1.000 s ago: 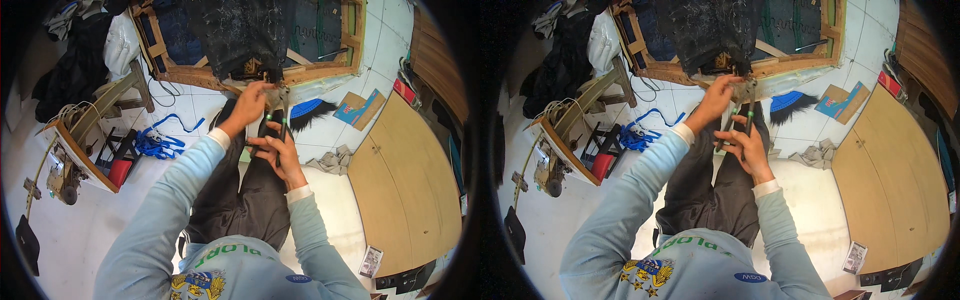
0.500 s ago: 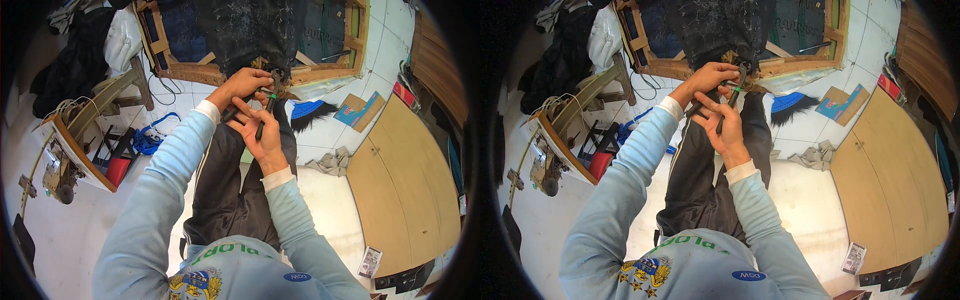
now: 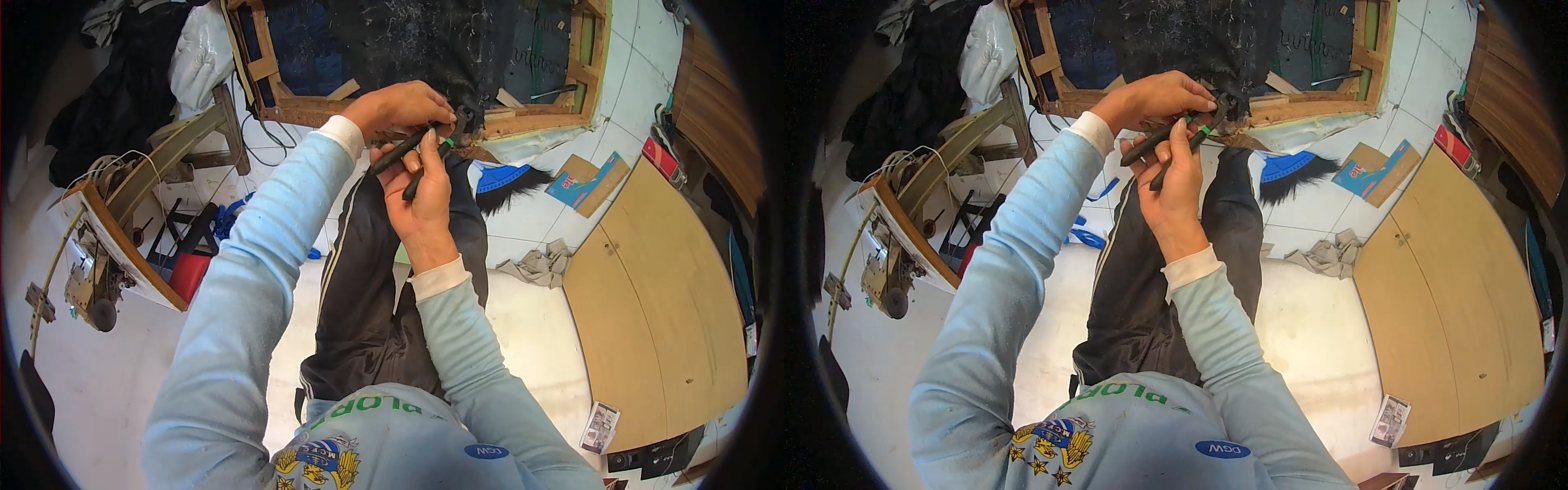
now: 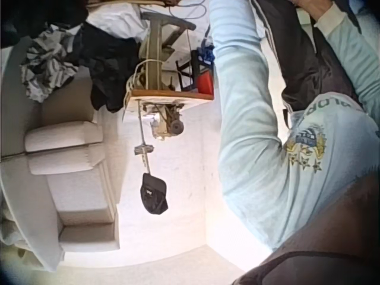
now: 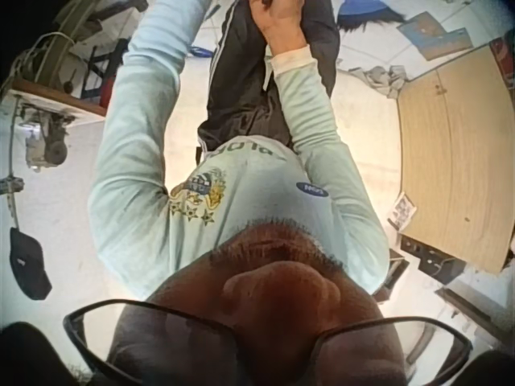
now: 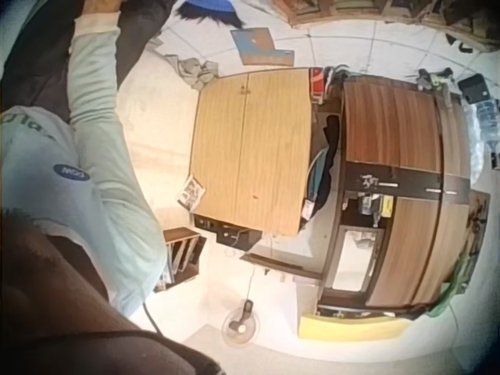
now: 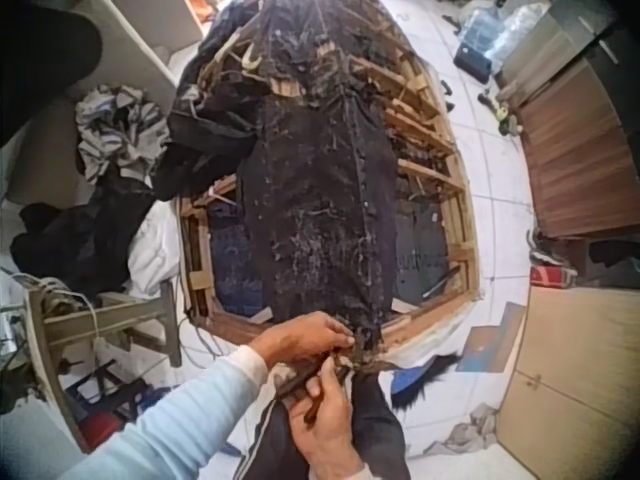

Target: The person is repairing a wooden furniture frame by removing staples and fabric. They use a flathead screwdriver to pry up staples and pliers to pull them out, gradually stripping the black fabric covering from the wooden structure.

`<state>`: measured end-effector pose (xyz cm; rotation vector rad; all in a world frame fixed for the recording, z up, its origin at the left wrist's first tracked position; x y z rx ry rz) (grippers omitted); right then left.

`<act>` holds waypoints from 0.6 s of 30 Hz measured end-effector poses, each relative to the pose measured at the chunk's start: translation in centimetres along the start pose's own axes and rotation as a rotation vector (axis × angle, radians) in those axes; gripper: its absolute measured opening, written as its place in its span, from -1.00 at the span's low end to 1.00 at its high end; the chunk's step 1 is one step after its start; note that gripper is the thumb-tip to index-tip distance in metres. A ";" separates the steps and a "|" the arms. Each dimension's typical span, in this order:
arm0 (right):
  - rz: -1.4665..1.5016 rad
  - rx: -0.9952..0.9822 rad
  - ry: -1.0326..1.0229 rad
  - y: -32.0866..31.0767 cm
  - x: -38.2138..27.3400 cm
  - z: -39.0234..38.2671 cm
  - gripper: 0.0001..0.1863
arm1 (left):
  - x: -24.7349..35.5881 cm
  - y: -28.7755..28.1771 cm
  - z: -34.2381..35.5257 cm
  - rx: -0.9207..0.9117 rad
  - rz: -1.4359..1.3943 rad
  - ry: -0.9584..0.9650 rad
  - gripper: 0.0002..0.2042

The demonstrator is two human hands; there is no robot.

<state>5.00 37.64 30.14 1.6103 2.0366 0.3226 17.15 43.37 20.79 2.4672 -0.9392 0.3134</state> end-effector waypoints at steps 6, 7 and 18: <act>-0.179 0.044 0.095 -2.9 -3.4 -1.2 -0.76 | -0.4 0.9 -0.1 -0.016 -0.084 -0.016 -0.61; -0.243 0.032 0.110 -4.2 -4.5 -1.5 -0.76 | -1.0 1.2 0.2 -0.012 -0.142 -0.033 -0.60; -1.661 -0.365 -0.082 -11.3 -17.5 -0.6 -0.67 | -1.6 3.5 5.2 0.237 -1.044 -0.104 -0.55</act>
Point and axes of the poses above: each hand's wrist, its own z-axis towards the middle knuckle, its own y-axis out of the palm, x = y × z, the point moved 2 cm from there along z, towards the middle knuckle, and after that the axes turned 9 degrees about -y, right-handed, at the moved point
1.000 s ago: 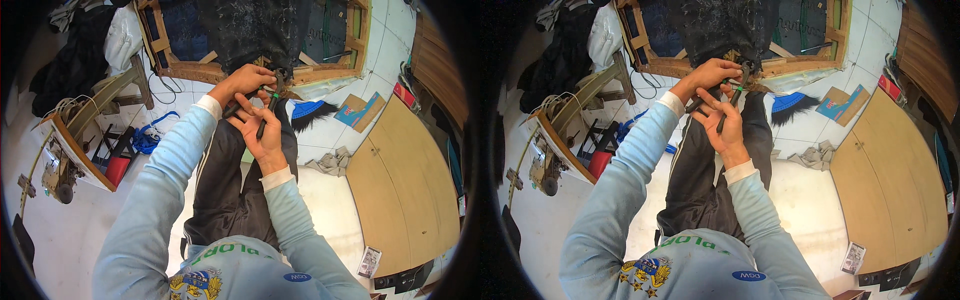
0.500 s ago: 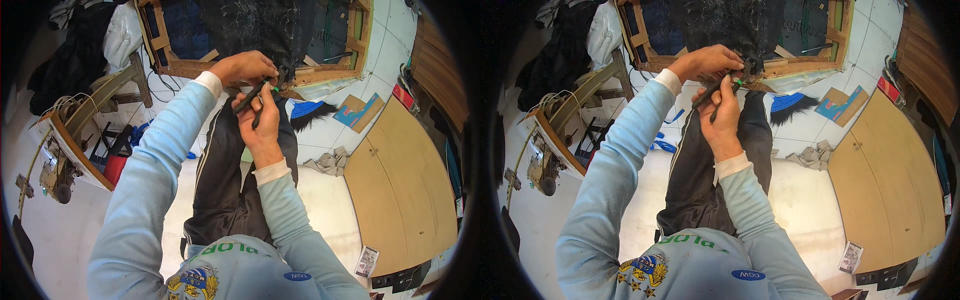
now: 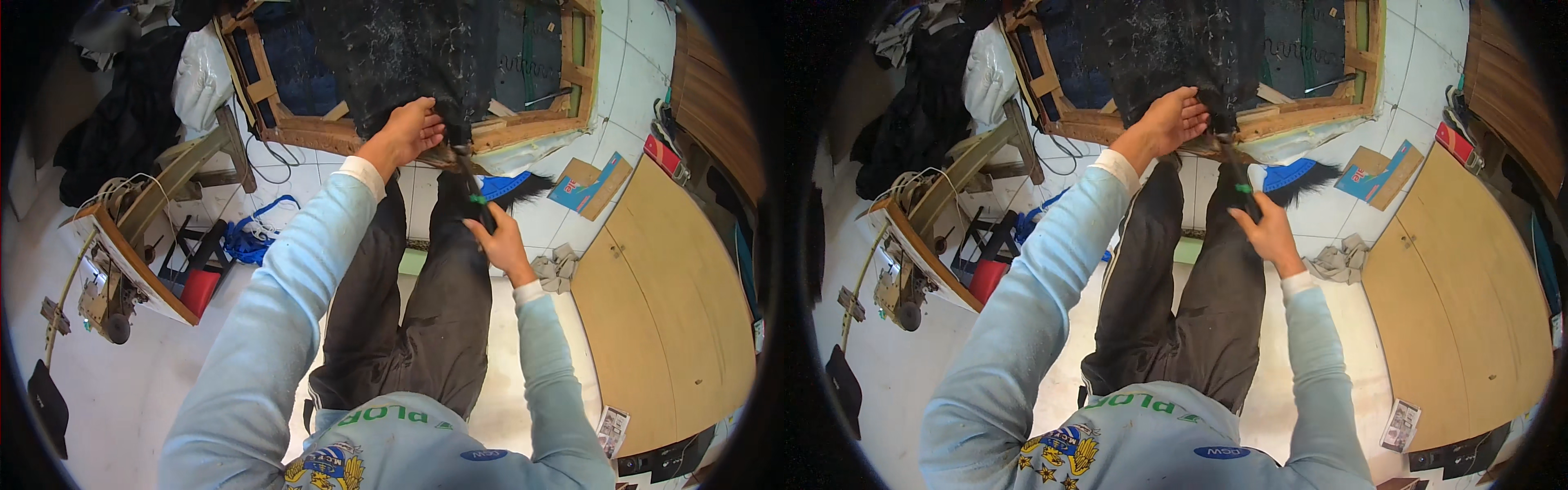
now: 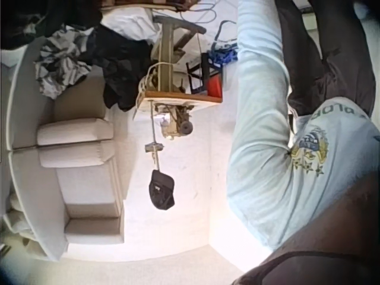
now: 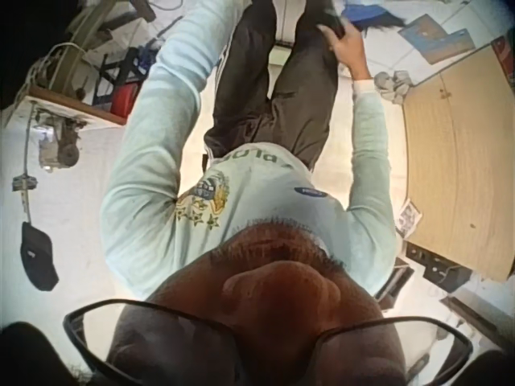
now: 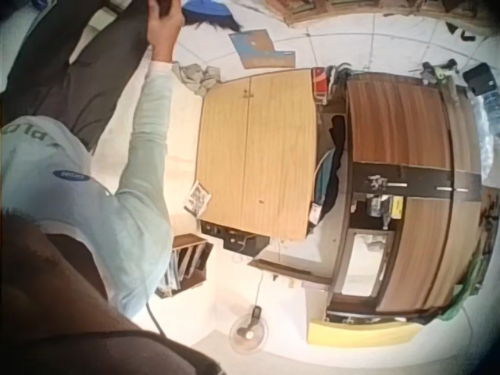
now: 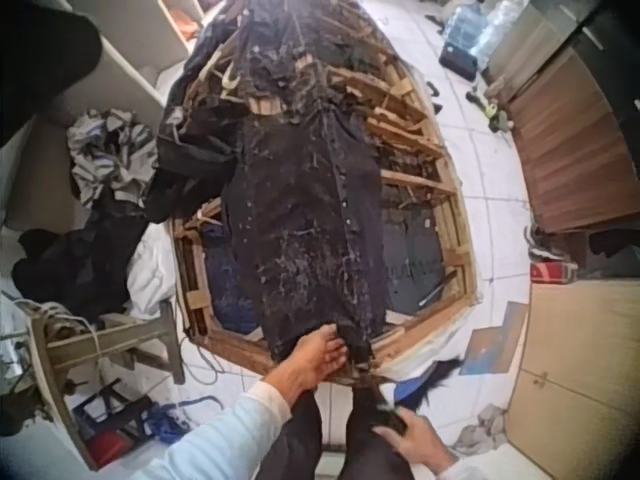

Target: The person is repairing a wooden furniture frame by removing staples and fabric. They use a flathead screwdriver to pry up staples and pliers to pull them out, gradually stripping the black fabric covering from the wooden structure.

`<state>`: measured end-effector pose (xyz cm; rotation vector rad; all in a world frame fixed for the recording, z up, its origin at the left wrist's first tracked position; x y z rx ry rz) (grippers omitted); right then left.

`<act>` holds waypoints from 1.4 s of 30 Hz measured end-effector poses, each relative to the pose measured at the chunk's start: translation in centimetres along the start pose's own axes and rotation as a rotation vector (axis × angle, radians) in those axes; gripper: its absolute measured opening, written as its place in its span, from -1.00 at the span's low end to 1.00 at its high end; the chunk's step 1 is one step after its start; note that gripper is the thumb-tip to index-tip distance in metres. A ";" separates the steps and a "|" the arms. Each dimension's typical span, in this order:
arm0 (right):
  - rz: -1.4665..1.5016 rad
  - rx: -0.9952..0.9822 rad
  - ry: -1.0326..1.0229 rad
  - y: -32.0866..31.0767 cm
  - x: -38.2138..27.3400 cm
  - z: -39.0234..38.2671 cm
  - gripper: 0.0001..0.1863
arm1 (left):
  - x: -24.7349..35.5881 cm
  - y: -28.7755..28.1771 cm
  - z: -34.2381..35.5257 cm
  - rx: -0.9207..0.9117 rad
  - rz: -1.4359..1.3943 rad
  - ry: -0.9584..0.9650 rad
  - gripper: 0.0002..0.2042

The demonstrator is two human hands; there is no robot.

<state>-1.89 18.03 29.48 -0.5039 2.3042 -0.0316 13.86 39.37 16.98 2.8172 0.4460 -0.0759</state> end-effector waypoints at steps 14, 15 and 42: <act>0.491 0.415 0.334 -6.5 4.3 -3.0 -0.69 | 5.6 5.7 0.5 0.070 -0.390 -0.138 -0.49; 0.461 0.376 0.328 -6.9 4.1 -3.3 -0.69 | 5.5 5.7 0.9 0.095 -0.338 -0.135 -0.51; -0.171 0.830 -0.165 -3.8 -8.3 13.5 -0.67 | 14.5 2.6 3.2 -0.036 -1.069 -0.216 -0.70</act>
Point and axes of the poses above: each hand's wrist, its own z-axis towards the middle knuckle, its own y-axis out of the palm, x = y × z, the point moved 2 cm from there along z, towards the middle knuckle, and after that the axes turned 9 degrees about -y, right-handed, at the moved point
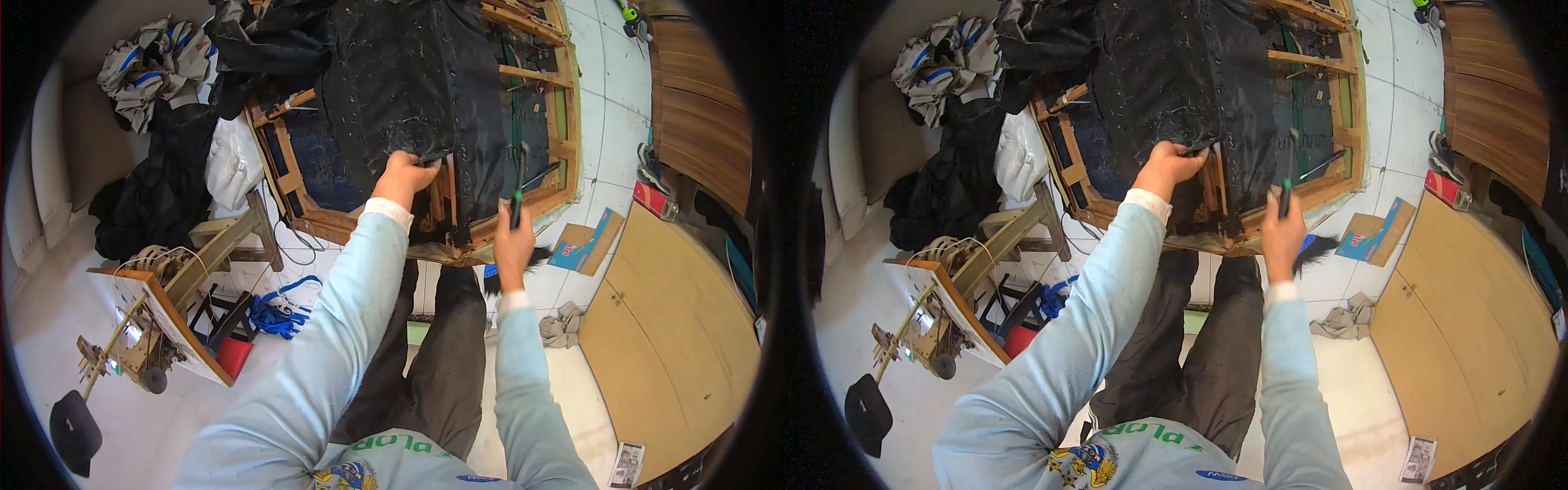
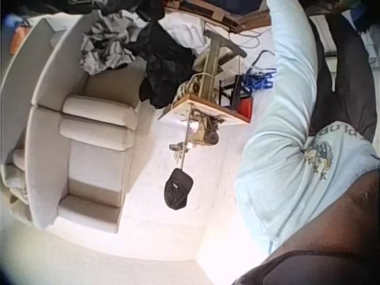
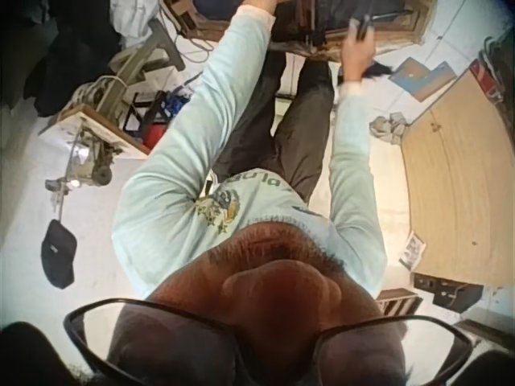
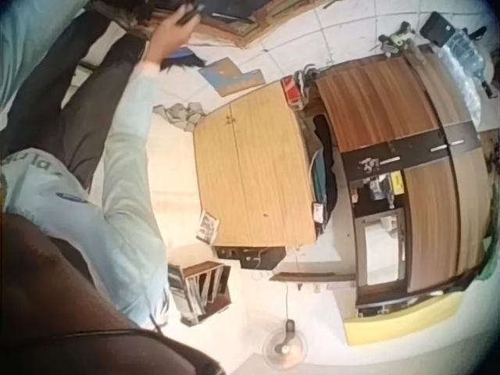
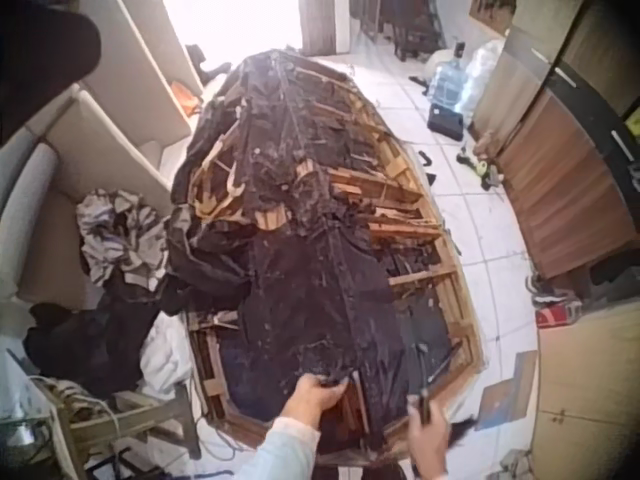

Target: The person is repairing a wooden furniture frame by removing staples and fabric. They use a flathead screwdriver to pry up staples and pliers to pull them out, gradually stripping the black fabric covering from the wooden structure.

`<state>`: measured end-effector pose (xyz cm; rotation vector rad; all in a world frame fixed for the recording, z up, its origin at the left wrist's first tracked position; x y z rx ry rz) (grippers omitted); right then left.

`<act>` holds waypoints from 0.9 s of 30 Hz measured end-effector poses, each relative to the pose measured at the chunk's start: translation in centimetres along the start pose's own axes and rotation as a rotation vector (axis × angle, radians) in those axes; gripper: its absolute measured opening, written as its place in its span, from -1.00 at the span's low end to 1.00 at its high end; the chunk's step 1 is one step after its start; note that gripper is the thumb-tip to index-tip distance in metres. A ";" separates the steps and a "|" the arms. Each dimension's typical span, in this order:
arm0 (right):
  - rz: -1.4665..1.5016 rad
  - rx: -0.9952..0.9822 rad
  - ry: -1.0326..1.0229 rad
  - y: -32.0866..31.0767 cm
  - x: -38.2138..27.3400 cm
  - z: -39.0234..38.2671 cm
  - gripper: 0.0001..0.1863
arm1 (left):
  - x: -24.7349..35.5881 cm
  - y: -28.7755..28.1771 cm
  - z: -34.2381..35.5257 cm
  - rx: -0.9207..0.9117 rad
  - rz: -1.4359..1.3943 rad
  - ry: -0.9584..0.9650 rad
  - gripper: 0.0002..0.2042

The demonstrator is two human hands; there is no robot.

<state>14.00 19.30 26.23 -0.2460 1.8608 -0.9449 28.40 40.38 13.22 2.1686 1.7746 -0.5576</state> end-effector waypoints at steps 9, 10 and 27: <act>-0.157 0.304 0.000 10.8 -6.5 7.7 -0.62 | -2.7 4.0 -3.5 0.127 0.566 0.095 -0.46; -0.190 0.281 0.078 11.3 -6.8 7.6 -0.60 | -2.1 3.7 -3.0 0.083 0.504 0.072 -0.46; -0.075 0.433 0.147 13.2 -5.3 7.7 -0.56 | -0.1 4.6 -3.7 0.027 0.022 -0.066 -0.78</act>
Point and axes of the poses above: each hand's wrist, its own z-axis towards the middle knuckle, its own y-axis out of the palm, x = y × z, the point moved 2 cm from there along z, towards the middle knuckle, and after that the axes turned 9 degrees about -y, right-handed, at the moved point
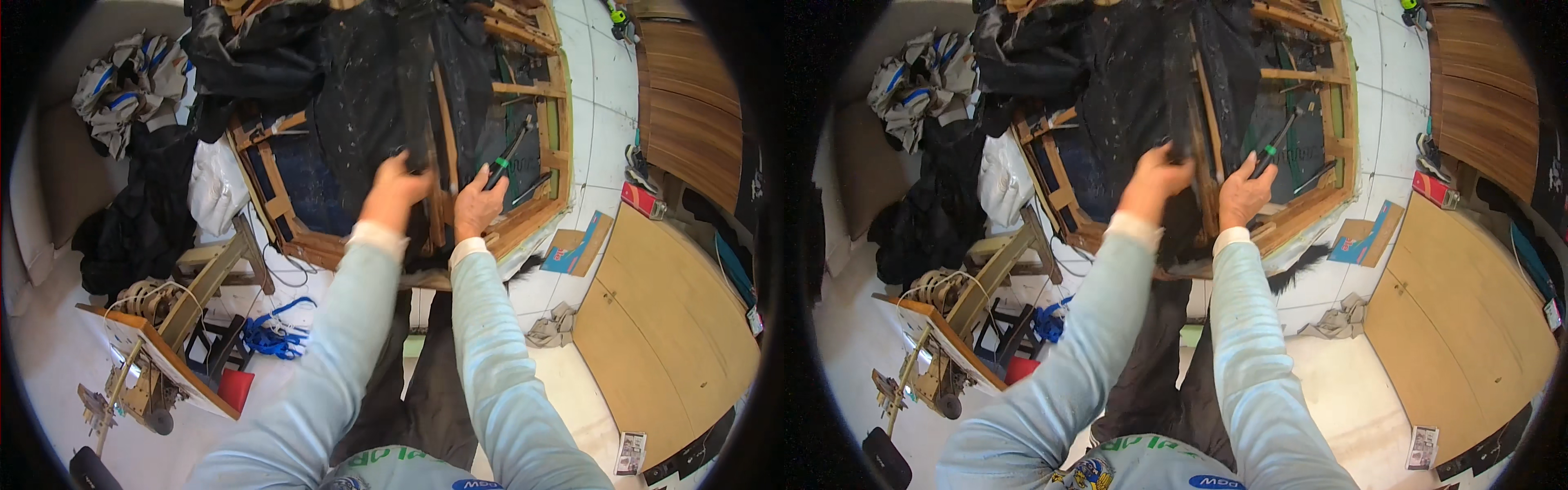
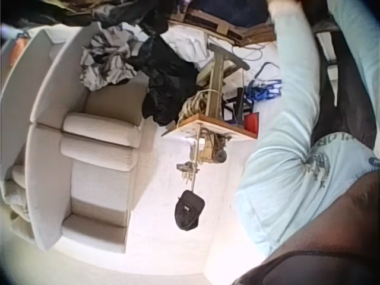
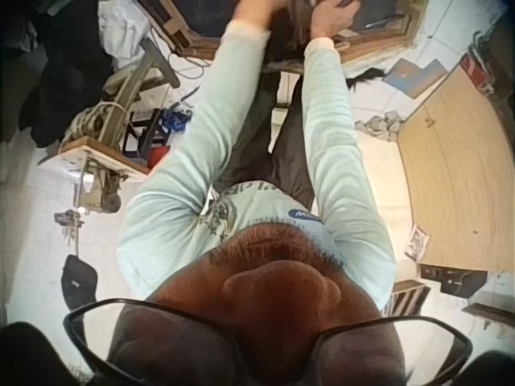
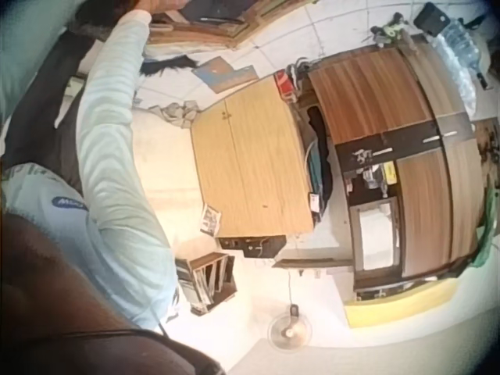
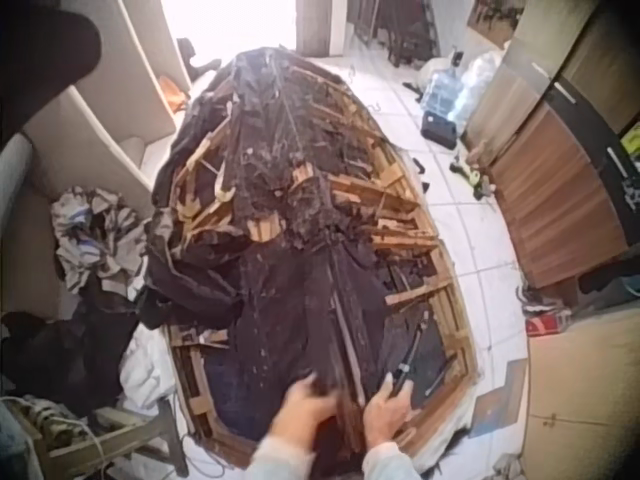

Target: The person is repairing a wooden furniture frame by removing staples and fabric. They use a flathead screwdriver to pry up staples and pliers to pull them out, gradually stripping the black fabric covering from the wooden structure.

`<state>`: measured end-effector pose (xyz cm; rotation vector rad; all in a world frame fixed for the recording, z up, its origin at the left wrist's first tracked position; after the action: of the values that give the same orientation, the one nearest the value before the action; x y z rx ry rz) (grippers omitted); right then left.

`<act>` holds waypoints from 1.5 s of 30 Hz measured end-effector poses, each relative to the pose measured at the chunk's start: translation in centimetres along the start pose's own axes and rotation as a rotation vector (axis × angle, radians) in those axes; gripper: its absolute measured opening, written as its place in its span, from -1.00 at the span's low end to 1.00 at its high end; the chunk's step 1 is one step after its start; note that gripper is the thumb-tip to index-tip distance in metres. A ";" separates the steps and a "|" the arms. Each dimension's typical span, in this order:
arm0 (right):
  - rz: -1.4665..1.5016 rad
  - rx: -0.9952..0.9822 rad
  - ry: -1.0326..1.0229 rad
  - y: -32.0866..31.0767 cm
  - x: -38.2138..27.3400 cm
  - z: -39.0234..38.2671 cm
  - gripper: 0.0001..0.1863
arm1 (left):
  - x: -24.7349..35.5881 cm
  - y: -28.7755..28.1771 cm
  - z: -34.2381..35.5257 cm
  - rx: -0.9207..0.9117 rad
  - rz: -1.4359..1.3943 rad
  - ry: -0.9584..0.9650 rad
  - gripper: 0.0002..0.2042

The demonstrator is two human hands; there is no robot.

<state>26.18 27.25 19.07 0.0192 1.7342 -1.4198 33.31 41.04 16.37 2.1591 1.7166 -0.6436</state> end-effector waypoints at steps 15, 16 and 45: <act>0.012 -0.105 0.036 0.3 0.6 -0.1 -0.63 | -3.9 10.1 -4.3 0.070 1.946 1.999 -0.14; 0.006 -0.092 0.007 0.7 0.7 0.1 -0.63 | -3.5 11.1 -4.0 0.065 1.986 1.894 -0.14; 0.031 -0.085 0.033 1.0 1.2 -0.2 -0.65 | 1.3 22.3 -6.1 0.381 2.305 2.017 -0.56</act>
<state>25.79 27.20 17.57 0.0235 1.8130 -1.3291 56.10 39.96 20.10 -1.6705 1.2481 -1.3900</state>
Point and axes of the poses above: each hand's wrist, its own z-axis towards the middle knuckle, its own y-axis out of the palm, x = y × z, the point moved 2 cm from there along z, towards the middle knuckle, and after that the axes turned 9 degrees about -y, right-handed, at the moved point
